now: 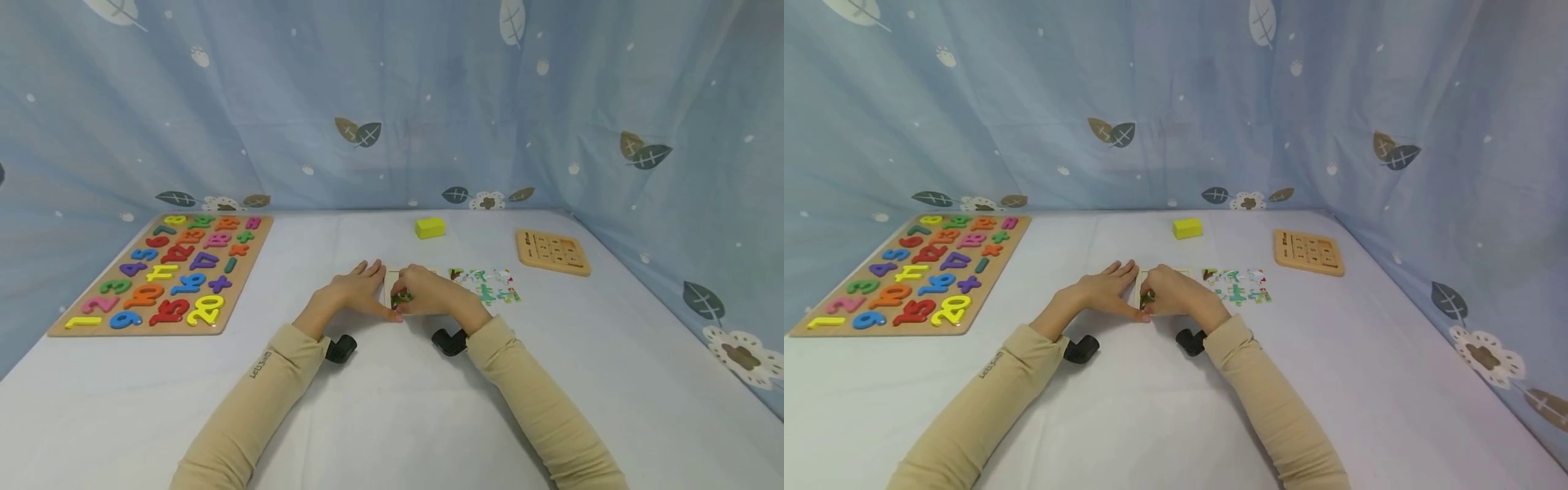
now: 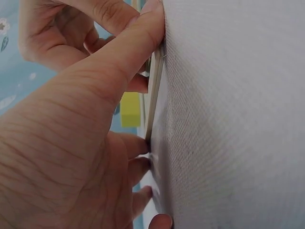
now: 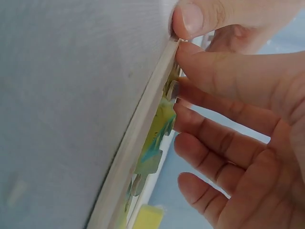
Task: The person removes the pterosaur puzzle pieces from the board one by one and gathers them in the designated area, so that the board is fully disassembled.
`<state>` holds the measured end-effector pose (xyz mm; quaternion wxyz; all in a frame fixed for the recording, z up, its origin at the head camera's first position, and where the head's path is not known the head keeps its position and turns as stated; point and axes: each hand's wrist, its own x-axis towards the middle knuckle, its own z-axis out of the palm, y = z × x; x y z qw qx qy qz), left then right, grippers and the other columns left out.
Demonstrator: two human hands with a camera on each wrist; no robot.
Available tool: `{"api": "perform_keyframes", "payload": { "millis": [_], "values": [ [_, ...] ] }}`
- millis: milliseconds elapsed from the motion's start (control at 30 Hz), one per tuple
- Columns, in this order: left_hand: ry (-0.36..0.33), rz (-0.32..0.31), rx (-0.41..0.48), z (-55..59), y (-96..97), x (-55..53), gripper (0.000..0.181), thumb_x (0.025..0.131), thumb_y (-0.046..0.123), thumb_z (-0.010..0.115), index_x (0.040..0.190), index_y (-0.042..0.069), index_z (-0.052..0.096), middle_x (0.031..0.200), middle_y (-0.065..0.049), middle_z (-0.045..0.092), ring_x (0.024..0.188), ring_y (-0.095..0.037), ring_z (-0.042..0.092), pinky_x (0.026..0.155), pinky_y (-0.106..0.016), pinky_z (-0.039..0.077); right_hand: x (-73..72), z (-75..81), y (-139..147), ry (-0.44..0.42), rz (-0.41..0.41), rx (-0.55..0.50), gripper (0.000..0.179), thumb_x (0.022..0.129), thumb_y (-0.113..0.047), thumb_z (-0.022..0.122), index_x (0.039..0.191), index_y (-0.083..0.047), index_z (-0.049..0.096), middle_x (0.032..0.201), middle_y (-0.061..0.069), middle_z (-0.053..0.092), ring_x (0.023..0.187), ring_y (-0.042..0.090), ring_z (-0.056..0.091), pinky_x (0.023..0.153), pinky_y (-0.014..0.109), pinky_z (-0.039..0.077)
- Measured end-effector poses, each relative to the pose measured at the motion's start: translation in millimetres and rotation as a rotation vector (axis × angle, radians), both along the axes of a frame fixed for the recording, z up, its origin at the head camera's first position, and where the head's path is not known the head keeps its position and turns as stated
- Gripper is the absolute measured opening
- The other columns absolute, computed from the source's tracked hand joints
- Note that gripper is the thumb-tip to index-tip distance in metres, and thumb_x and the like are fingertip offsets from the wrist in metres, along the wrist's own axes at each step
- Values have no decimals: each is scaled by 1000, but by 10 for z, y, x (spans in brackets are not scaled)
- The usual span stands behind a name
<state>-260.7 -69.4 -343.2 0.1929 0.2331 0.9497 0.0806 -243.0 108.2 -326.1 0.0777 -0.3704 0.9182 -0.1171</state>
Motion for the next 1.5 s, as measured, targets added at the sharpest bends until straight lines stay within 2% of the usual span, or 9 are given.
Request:
{"api": "perform_keyframes", "payload": {
  "millis": [100,233,400,600,767,1000,1300,1500],
  "values": [
    [2,-8,3,-6,10,-6,115,77,73,60,156,10,5,163,-7,-1,150,-33,-1,113,-62,22,-3,2,-4,-41,-23,-26,16,85,-10,70,100,-4,75,94,5,71,90,18,61,82,32,51],
    [8,-4,2,-11,25,-14,116,76,73,60,156,11,4,163,-6,-1,150,-32,-1,113,-61,22,0,16,-21,-80,-64,-29,19,86,-10,70,103,-2,73,95,7,71,88,16,63,78,31,52],
    [4,10,-4,-19,14,-15,116,76,74,60,156,12,4,163,-4,-1,151,-31,-1,113,-60,22,18,16,-33,-66,-62,-14,25,86,-11,70,107,3,72,100,12,69,93,21,64,81,32,53],
    [1,16,-2,-24,7,-12,116,75,74,60,156,13,4,163,-4,-1,151,-30,-2,113,-61,21,15,-3,-30,-50,-76,-15,19,86,-14,71,101,-2,69,97,9,62,87,18,58,78,31,50],
    [1,15,-3,-23,4,-9,116,75,74,60,156,13,4,163,-4,-2,151,-31,-2,112,-63,21,14,-3,-20,-64,-107,-20,21,86,-17,72,103,-4,67,97,8,60,85,17,55,77,31,49],
    [5,17,-4,-33,3,-16,115,76,73,61,156,12,5,164,-4,-1,151,-31,-1,112,-63,22,-4,-14,8,-71,-89,-59,22,86,-19,73,102,-4,69,93,7,66,82,16,59,75,30,51],
    [4,17,-4,-20,10,9,115,76,73,61,156,12,5,163,-4,0,151,-31,0,113,-61,23,30,-7,10,-56,-63,-54,20,92,-15,62,106,0,63,93,8,60,73,14,51,67,24,44],
    [13,13,-10,-23,6,6,116,76,73,61,156,12,5,163,-4,-1,151,-31,0,113,-61,23,31,-16,4,-46,-60,-91,18,94,-11,59,105,2,62,95,11,64,71,13,55,65,23,46]
  ]
}}
